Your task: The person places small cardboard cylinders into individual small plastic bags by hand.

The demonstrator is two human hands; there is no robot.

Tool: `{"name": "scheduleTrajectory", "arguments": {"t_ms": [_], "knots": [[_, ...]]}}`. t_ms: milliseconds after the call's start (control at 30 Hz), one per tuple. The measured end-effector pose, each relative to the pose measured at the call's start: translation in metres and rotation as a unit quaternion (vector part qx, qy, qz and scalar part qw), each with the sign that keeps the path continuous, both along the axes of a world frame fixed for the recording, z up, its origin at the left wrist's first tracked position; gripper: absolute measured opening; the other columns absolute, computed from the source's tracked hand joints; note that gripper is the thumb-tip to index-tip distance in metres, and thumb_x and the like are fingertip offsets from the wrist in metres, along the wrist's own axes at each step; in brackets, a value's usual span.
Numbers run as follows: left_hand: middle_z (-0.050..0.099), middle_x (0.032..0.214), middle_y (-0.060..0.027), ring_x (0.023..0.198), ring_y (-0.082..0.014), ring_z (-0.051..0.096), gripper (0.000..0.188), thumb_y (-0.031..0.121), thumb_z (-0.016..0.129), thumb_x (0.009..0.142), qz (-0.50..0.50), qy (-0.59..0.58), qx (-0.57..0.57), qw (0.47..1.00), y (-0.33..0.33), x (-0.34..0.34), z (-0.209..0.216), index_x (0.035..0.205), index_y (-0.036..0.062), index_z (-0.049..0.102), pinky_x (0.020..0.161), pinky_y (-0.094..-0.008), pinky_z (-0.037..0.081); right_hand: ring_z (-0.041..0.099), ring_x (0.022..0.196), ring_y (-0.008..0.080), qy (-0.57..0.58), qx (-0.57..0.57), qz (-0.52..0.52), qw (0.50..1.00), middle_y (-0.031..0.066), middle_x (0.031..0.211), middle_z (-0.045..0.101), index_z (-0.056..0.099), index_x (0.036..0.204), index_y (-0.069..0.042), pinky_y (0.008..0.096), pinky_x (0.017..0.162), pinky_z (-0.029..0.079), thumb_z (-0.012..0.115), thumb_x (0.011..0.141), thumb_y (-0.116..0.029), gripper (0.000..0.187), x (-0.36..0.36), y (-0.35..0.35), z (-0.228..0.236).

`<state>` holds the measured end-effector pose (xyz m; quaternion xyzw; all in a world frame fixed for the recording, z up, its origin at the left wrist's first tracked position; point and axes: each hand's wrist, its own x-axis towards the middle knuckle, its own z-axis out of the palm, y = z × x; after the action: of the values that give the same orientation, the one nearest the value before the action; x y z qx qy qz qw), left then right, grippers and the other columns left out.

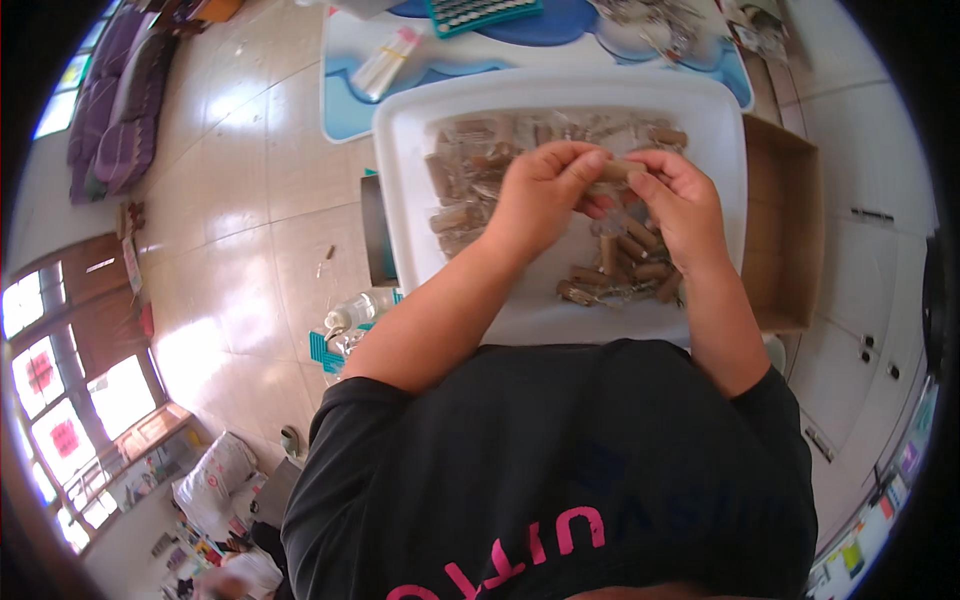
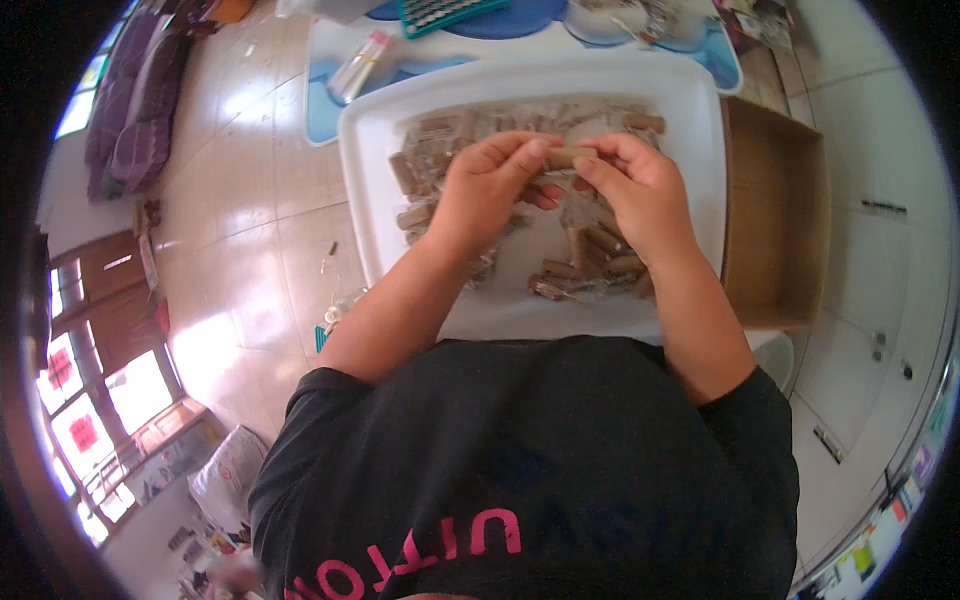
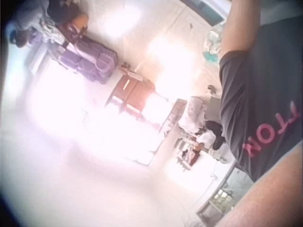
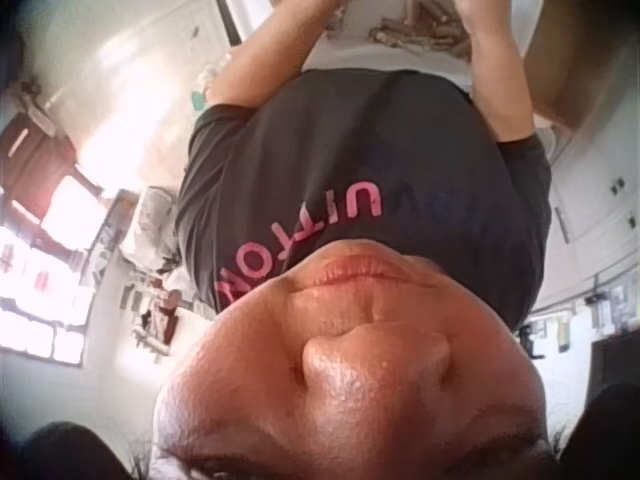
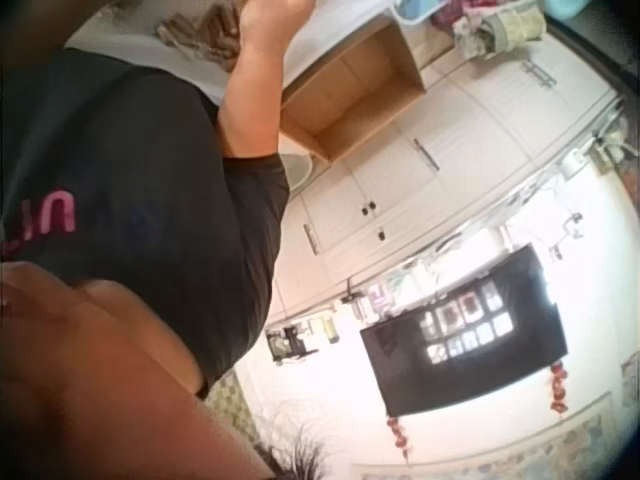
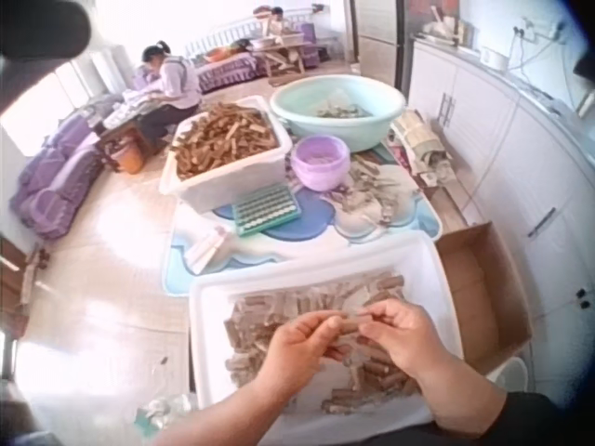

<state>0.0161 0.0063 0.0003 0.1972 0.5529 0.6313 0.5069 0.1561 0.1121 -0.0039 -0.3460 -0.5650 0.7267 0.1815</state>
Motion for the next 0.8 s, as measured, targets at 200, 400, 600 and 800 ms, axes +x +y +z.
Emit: {"name": "scheduleTrajectory", "arguments": {"t_ms": [200,400,600,800], "knots": [[0.063,0.084,-0.0086,0.071,-0.0187,0.061,0.024,0.019,0.063,0.081,0.125,0.432,-0.019,0.893,-0.014,-0.058,0.053,0.101,0.0056,0.061,0.063,-0.0309,0.047,0.056,0.072,0.0088,0.023,0.027,-0.038,0.999,0.0044,0.084,0.061,0.058,0.102,0.001,0.0203,0.068,0.044,0.06,0.084,-0.007,0.02,0.007,0.005,-0.007],[0.057,0.107,-0.0169,0.096,-0.0286,0.056,0.059,0.046,0.07,0.069,0.218,0.589,-0.304,0.716,-0.021,-0.219,-0.019,0.103,-0.0008,0.058,0.078,-0.0376,0.046,0.054,0.071,0.0072,0.052,0.038,-0.022,0.998,0.0016,0.083,0.06,0.058,0.103,0.001,0.0195,0.067,0.044,0.06,0.084,-0.008,0.021,-0.002,-0.003,-0.005],[0.064,0.086,-0.0154,0.083,-0.0305,0.06,0.045,0.044,0.067,0.07,0.111,0.51,-0.415,0.745,-0.01,-0.218,-0.028,0.09,0.0036,0.064,0.075,-0.0366,0.047,0.054,0.071,0.0059,0.039,0.044,-0.01,0.998,0.001,0.082,0.059,0.057,0.104,0.0,0.0185,0.066,0.044,0.059,0.085,-0.007,0.021,-0.002,-0.005,-0.008],[0.064,0.085,-0.0138,0.084,-0.0323,0.061,0.025,0.029,0.054,0.083,0.111,0.629,-0.299,0.709,-0.043,-0.226,-0.032,0.092,0.0096,0.066,0.074,-0.0392,0.047,0.053,0.072,0.0053,0.023,0.054,-0.008,0.998,-0.0003,0.083,0.058,0.057,0.105,-0.001,0.0181,0.066,0.043,0.06,0.085,-0.007,0.021,-0.001,-0.004,-0.009]]}}
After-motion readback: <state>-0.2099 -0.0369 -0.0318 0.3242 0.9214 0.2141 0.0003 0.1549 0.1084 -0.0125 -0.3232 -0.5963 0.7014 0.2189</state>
